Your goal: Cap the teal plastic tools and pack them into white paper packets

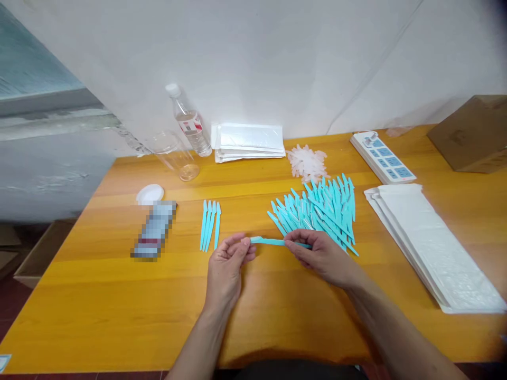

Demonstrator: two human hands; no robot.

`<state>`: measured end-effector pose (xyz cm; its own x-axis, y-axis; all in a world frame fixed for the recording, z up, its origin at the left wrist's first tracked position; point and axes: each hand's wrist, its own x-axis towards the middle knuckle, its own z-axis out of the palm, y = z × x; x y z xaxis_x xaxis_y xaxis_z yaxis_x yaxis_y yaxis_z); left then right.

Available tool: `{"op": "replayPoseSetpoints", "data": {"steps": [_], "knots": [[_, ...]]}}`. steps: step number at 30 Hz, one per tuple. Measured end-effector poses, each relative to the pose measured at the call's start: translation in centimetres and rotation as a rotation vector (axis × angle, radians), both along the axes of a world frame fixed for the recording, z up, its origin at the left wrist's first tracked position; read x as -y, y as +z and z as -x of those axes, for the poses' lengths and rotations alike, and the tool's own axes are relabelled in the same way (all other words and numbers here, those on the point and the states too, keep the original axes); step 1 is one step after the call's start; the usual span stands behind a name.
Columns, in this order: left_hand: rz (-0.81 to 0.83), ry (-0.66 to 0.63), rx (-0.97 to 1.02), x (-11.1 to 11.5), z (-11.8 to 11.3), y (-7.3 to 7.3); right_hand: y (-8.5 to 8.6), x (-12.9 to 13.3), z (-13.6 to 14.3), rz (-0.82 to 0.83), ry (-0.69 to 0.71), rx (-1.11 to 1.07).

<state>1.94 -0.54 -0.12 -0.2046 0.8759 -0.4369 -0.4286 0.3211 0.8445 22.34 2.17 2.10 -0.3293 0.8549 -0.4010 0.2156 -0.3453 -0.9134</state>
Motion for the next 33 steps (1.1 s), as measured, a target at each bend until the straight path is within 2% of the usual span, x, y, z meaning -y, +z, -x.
{"op": "replayPoseSetpoints", "data": {"steps": [2,3,5,7,10,13,16,19,24,26,28,31,33], "knots": [[-0.005,0.065,0.03,0.2,-0.7,-0.1,-0.5,1.3,2.2,-0.078,-0.032,-0.045],[-0.007,0.052,-0.002,0.2,-0.8,-0.1,-0.8,2.1,3.3,-0.108,-0.025,-0.047],[-0.011,-0.04,-0.162,-0.4,-0.2,-0.3,-1.3,3.5,5.2,-0.164,0.037,0.006],[-0.012,-0.12,-0.403,-1.8,1.2,-0.4,-1.4,4.4,6.1,-0.265,0.095,0.158],[0.009,-0.133,-0.829,-4.6,3.8,-0.8,-1.4,4.9,5.6,-0.413,0.128,0.404],[0.048,-0.14,-1.221,-6.7,5.3,-1.2,-1.5,4.8,4.1,-0.531,0.099,0.576],[0.026,-0.106,-1.5,-7.3,5.4,-1.5,-2.0,4.7,2.4,-0.628,0.035,0.7],[-0.057,-0.038,-1.692,-7.0,5.5,-1.7,-2.7,4.7,1.2,-0.686,-0.018,0.762],[-0.184,-0.072,-1.787,-5.4,6.2,-2.1,-3.6,4.6,-0.1,-0.763,-0.056,0.889],[-0.225,-0.049,-1.785,-4.6,5.8,-1.9,-3.9,4.6,-0.2,-0.791,-0.047,0.949],[-0.325,-0.085,-1.73,-3.5,4.4,-1.6,-4.2,4.4,-0.3,-0.798,-0.029,1.008],[-0.495,-0.283,-1.552,-1.6,1.0,-1.2,-4.1,4.1,-0.1,-0.76,-0.005,1.093],[-0.536,-0.394,-1.454,-0.5,-1.0,-1.1,-3.9,3.8,0.1,-0.729,0.015,1.13]]}}
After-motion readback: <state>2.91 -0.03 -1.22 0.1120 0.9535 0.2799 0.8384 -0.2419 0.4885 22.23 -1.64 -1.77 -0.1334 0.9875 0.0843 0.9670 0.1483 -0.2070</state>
